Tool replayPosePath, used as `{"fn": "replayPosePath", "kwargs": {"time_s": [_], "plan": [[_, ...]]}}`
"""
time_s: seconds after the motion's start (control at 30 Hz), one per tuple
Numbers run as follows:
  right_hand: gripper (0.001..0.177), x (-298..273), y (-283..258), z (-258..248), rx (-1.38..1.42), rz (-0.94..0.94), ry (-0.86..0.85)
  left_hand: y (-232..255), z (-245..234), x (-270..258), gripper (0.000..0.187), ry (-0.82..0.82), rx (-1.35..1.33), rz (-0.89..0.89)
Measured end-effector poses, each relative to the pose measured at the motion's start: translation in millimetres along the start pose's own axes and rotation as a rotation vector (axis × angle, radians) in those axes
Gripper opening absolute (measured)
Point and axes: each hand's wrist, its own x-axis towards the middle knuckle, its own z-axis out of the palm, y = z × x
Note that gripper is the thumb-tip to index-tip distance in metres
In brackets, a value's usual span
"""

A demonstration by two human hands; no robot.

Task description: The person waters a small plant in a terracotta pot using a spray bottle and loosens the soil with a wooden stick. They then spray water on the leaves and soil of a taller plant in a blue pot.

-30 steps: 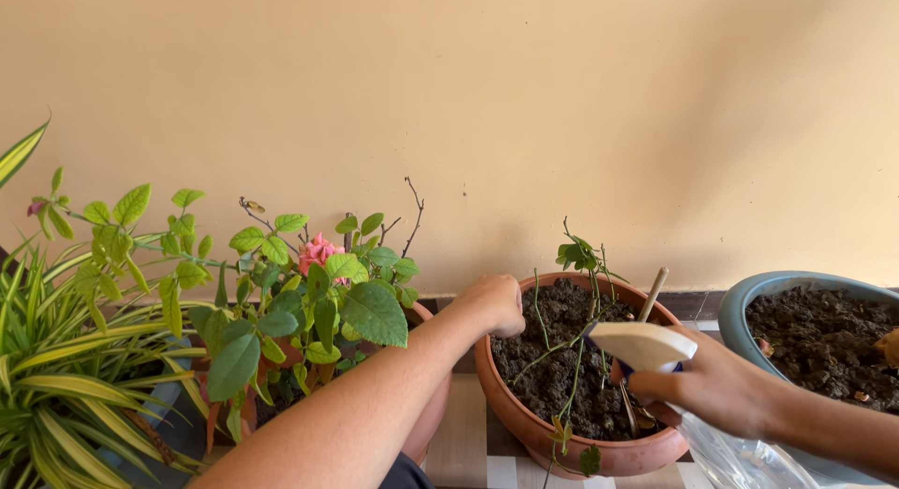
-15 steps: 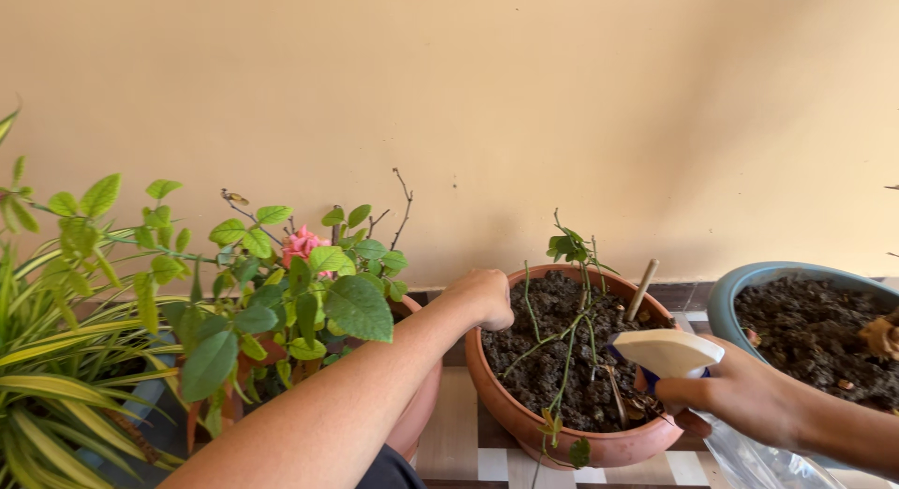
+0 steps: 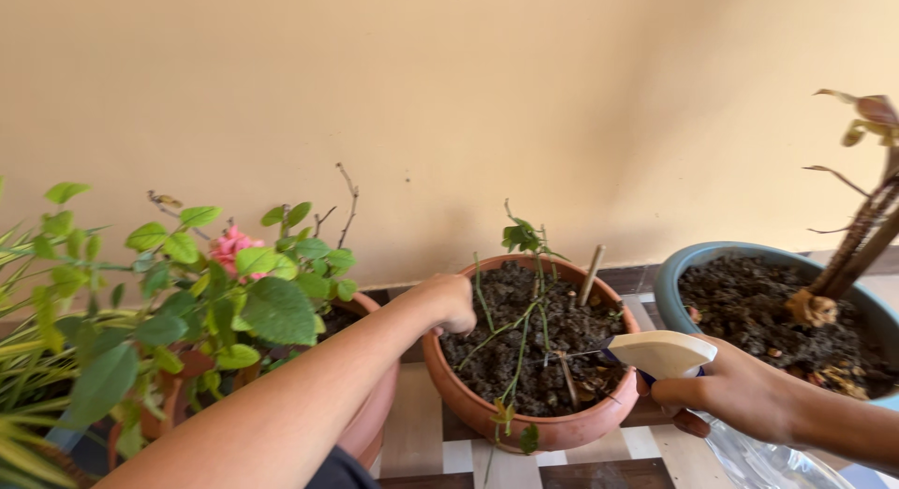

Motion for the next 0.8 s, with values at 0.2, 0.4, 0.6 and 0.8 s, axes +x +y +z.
{"fn": "replayPosePath", "kwargs": {"time_s": [0.2,0.4,0.6,0.8], "plan": [[0.021,-7,11,-10,0.017,-0.023,0.031,7,18,1,0.017,-0.371,-0.402,-0.083],[0.021,-7,23,-22,0.005,-0.018,0.103,33,16,-6,0.014,-0.296,-0.410,0.004],[0.018,-16,27,-34,0.008,-0.085,0.160,57,12,-11,0.021,-0.234,-0.359,0.070],[0.020,-27,35,-38,0.016,-0.059,0.203,75,7,-16,0.021,-0.208,-0.306,0.092]]}}
